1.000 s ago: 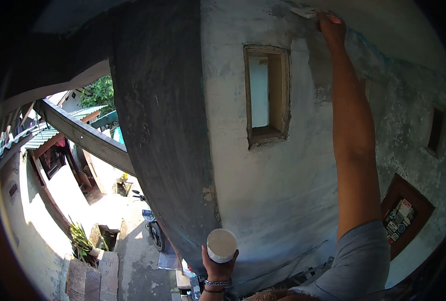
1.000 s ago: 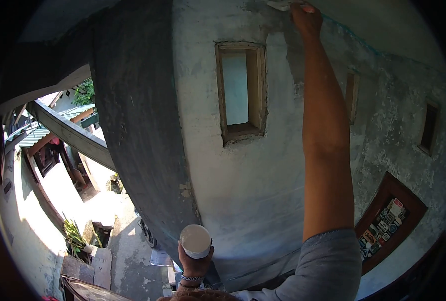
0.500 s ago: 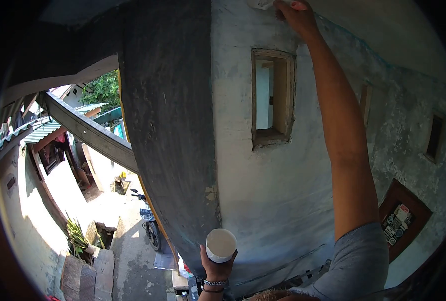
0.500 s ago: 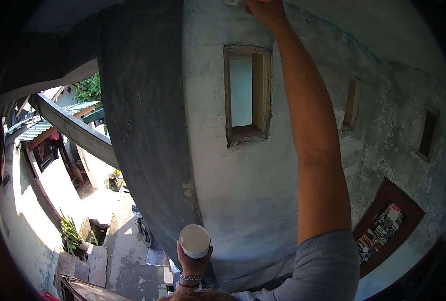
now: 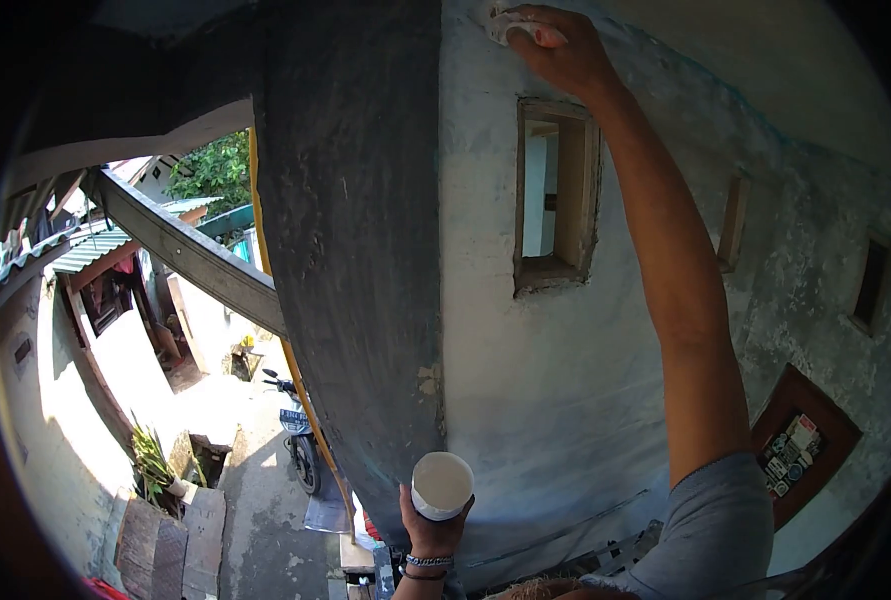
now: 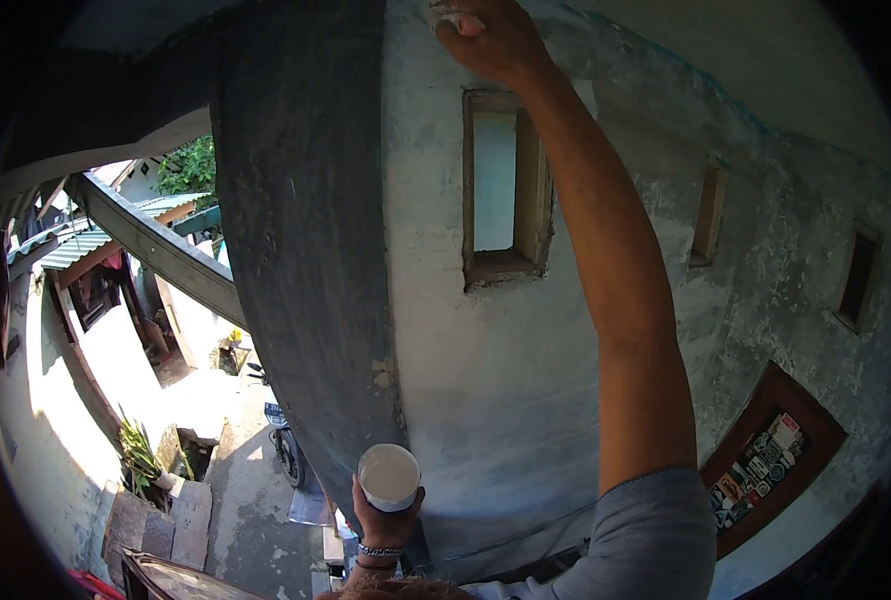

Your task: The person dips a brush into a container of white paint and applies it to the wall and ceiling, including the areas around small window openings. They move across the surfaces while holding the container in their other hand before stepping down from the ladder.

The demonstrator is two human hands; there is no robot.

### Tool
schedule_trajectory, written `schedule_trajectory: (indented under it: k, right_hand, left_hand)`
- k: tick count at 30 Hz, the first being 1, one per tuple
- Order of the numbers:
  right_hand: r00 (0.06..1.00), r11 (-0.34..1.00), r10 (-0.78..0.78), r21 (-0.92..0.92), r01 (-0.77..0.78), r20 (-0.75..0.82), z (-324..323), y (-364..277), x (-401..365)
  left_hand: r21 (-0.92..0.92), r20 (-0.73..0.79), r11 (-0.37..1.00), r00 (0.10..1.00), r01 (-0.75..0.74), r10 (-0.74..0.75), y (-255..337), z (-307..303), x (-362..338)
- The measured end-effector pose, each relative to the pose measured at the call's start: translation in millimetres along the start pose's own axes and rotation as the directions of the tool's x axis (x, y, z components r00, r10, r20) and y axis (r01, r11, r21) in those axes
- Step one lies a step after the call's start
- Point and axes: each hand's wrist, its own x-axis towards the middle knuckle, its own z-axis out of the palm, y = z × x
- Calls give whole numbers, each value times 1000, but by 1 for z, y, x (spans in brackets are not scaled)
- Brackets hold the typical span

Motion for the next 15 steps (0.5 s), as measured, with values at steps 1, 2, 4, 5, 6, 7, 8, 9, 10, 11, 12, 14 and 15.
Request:
schedule_trajectory:
  k: [1, 2, 4, 5, 6, 7, 8, 9, 10, 11, 12, 14, 15]
  right_hand:
    - [993, 978, 118, 174, -117, 2, 2, -1, 3]
    - [973, 912, 230, 342, -225, 26, 5, 0, 9]
    - [921, 791, 382, 490, -366, 72, 9, 16, 15]
    - [898, 772, 434, 484, -412, 73, 9, 35, 8]
    - [872, 752, 484, 475, -457, 73, 4, 50, 0]
    - [861, 757, 506, 455, -469, 46, -7, 59, -6]
    - [849, 760, 528, 435, -482, 19, -20, 66, -15]
    - [835, 761, 550, 416, -498, -7, -33, 73, -23]
    - [831, 760, 553, 443, -476, -55, -46, 84, -26]
    - [824, 758, 557, 469, -453, -103, -59, 95, -27]
    - [814, 757, 560, 493, -429, -151, -67, 101, -27]
    - [763, 714, 600, 592, -374, -241, -73, 68, -12]
    - [731, 690, 621, 638, -341, -281, -71, 54, -7]
  left_hand:
    - [4, -1, 1000, 1000, 4, -4, -1, 1, -1]
    - [5, -1, 1000, 1000, 7, -7, -3, 2, -2]
    - [1, 0, 1000, 1000, 3, -3, -6, 1, -1]
    - [4, -1, 1000, 1000, 5, -5, -7, -1, -3]
    - [6, -5, 1000, 1000, 7, -7, -8, -2, -4]
    - [5, -6, 1000, 1000, 7, -7, -8, -3, -4]
    - [3, -7, 1000, 1000, 6, -6, -8, -4, -5]
    - [-4, -3, 1000, 1000, 11, -11, -8, -6, -5]
    - [-12, 2, 1000, 1000, 16, -16, -7, -8, -5]
    - [-21, 7, 1000, 1000, 22, -22, -6, -9, -5]
    - [-22, -1, 999, 1000, 26, -26, -5, -9, -6]
    - [-17, -15, 999, 999, 34, -34, -2, -8, -7]
    - [-16, -15, 999, 999, 31, -31, -2, -6, -6]
